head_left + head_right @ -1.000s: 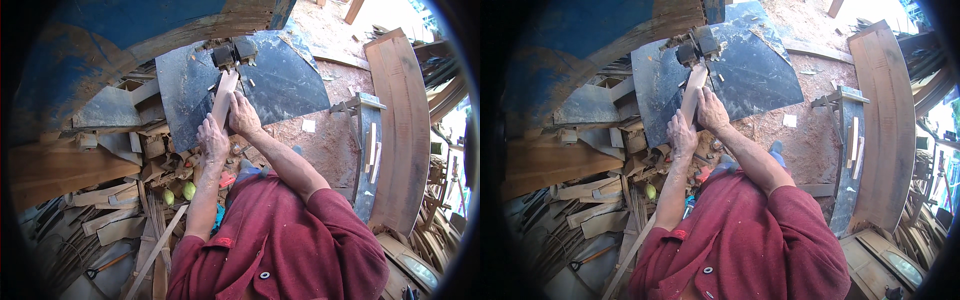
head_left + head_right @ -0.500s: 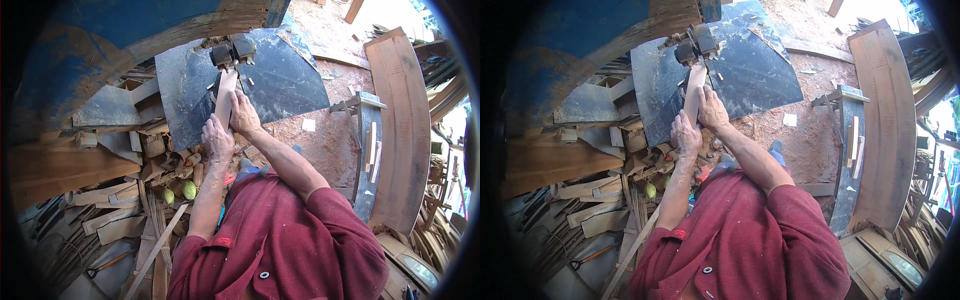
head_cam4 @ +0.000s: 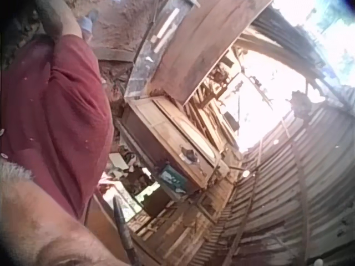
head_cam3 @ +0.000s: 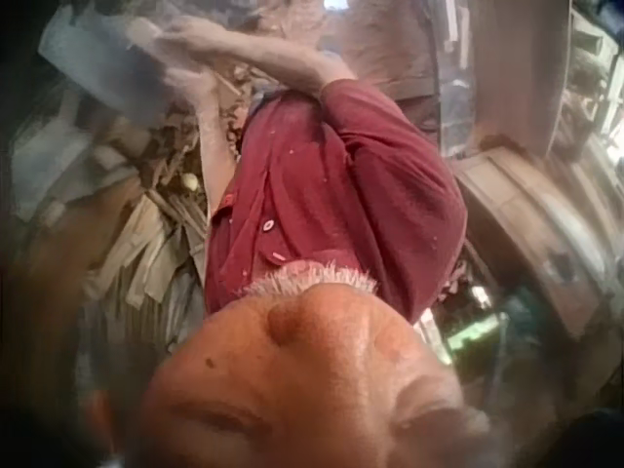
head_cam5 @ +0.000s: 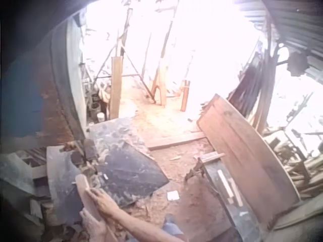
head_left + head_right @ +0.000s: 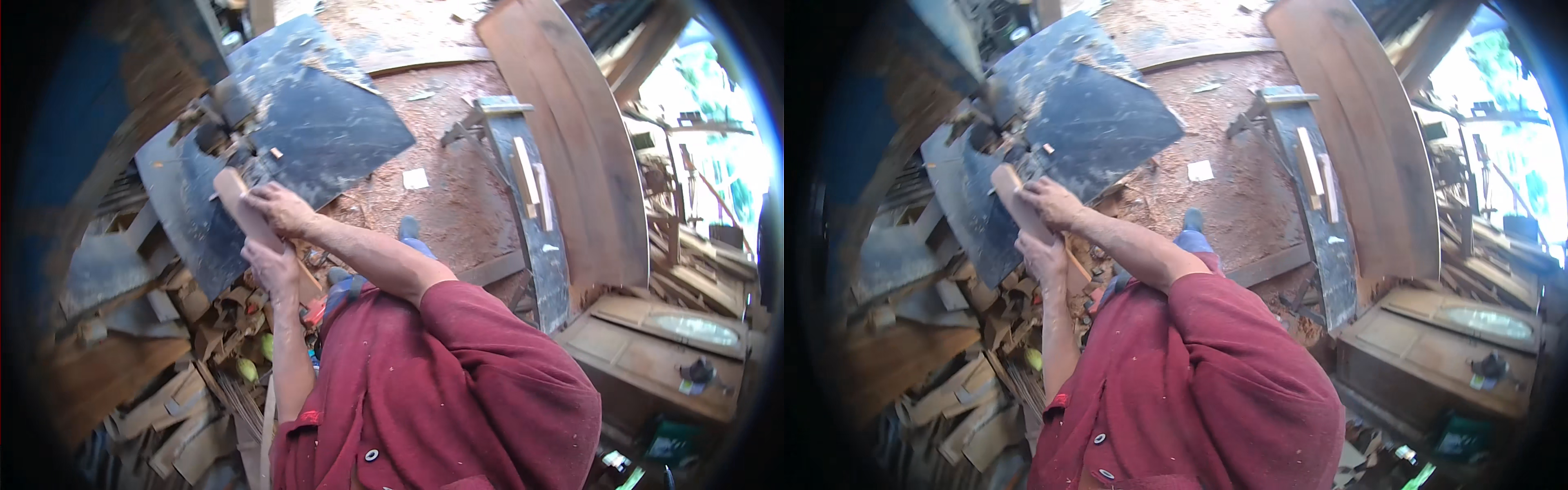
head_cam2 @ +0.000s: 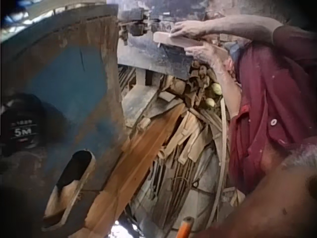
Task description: The person cuts wooden pieces using a band saw and then assembles them into a tray-like structure on the ground using a pencil to mark measurements.
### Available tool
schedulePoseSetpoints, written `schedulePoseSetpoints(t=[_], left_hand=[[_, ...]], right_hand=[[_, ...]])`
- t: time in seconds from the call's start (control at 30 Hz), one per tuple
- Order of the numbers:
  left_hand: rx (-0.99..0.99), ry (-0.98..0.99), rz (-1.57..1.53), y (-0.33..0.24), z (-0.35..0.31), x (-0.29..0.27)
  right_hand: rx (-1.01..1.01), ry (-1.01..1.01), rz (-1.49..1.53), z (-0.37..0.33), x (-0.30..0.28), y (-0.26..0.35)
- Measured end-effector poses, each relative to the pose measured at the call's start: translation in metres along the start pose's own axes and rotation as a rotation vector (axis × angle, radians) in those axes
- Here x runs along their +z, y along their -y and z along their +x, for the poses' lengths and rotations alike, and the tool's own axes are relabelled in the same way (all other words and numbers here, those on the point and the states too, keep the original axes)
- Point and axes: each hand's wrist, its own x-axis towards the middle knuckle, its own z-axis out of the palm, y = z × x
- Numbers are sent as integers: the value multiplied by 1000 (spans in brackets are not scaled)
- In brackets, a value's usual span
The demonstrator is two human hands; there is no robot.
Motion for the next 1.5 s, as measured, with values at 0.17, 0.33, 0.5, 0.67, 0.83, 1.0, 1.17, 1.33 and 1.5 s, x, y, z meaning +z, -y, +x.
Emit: schedulePoseSetpoints(t=[0.17,0.33,0.5,0.67,0.83,1.0,1.17,1.33,1.5], left_hand=[[99,-117,-443,47,-38,56],[-666,391,-1523,-29,-82,75],[-669,468,-1370,-104,-146,141],[-759,797,-1114,-211,-181,232],[-553,1033,-889,-341,-230,347],[-515,1210,-797,-414,-268,457],[-194,1523,-421,-435,-264,476],[-199,1477,-122,-399,-244,461],[-70,1318,114,-350,-228,449]], right_hand=[[25,183,246,-60,-36,19],[214,531,242,-141,-130,26],[299,544,144,-230,-213,-15],[492,135,-71,-342,-270,-84],[780,61,2,-471,-335,-187],[975,17,-106,-546,-386,-270],[1349,-35,-118,-640,-423,-369],[1246,-148,-262,-712,-424,-431],[1270,-82,-286,-732,-425,-474]])
